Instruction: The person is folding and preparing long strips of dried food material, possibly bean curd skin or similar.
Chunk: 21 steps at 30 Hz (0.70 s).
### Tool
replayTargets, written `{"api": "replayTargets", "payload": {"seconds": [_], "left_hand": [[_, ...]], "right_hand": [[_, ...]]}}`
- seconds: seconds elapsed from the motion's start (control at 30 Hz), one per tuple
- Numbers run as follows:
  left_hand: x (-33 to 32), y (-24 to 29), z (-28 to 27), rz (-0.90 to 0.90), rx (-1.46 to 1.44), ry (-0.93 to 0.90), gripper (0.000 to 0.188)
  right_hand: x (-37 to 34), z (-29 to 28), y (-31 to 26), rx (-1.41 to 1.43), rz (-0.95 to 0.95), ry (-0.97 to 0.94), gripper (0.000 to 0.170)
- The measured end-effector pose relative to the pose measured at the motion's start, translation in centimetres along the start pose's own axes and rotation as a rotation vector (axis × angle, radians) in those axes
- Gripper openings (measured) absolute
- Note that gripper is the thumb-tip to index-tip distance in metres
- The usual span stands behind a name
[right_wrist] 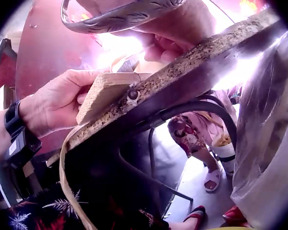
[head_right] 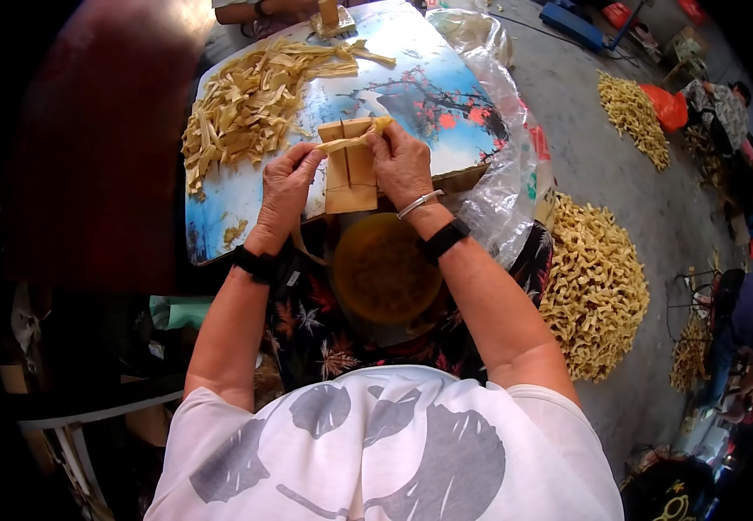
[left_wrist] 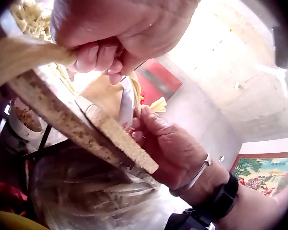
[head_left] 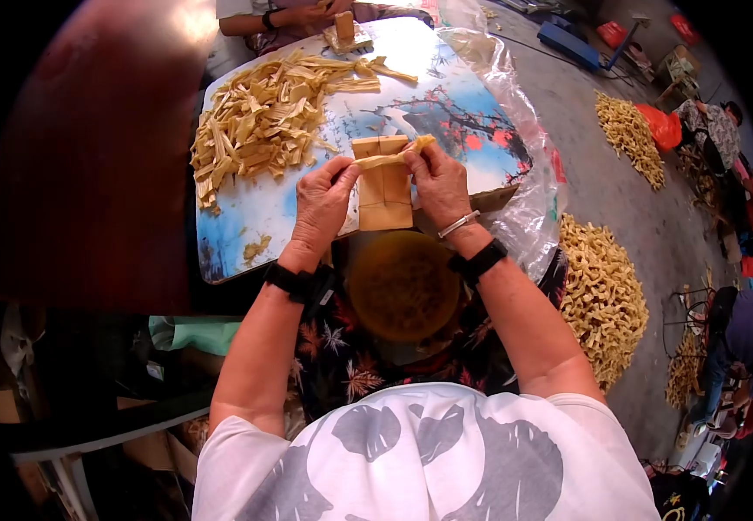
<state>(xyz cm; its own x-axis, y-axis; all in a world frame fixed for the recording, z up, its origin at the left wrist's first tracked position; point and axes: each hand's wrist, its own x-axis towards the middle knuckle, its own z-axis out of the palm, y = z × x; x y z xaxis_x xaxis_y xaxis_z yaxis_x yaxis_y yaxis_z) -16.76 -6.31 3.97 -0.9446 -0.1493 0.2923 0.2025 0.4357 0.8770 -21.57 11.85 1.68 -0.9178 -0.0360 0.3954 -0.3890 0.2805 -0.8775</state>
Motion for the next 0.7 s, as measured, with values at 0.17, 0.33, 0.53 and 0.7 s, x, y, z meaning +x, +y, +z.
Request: {"api": "replayTargets", "payload": {"seconds": [0.17,0.33,0.53,0.7], "left_hand": [[0.3,0.0,0.2,0.027,-0.011,-0.025,0.015],[0.5,-0.1,0.8,-0.05,0.054,-0.039,0.018],[0.6,-1.6,1.3,-0.057,0.326,0.086,0.023],[-1.4,-0.1,1.0,-0.157,0.185,0.075,0.023]], "right_hand": [[-0.3,-0.3,-0.5,0.098,0.067,0.012,0.017],[-0.2,0.0,0.6,-0.161,-0.141,0.02,0.014],[-0.2,-0.1,0.8,-0.306,-0.25,-0.008,0.009],[0.5,-0.4,0.7,-0.309,-0.099,-0.146,0.012]]}}
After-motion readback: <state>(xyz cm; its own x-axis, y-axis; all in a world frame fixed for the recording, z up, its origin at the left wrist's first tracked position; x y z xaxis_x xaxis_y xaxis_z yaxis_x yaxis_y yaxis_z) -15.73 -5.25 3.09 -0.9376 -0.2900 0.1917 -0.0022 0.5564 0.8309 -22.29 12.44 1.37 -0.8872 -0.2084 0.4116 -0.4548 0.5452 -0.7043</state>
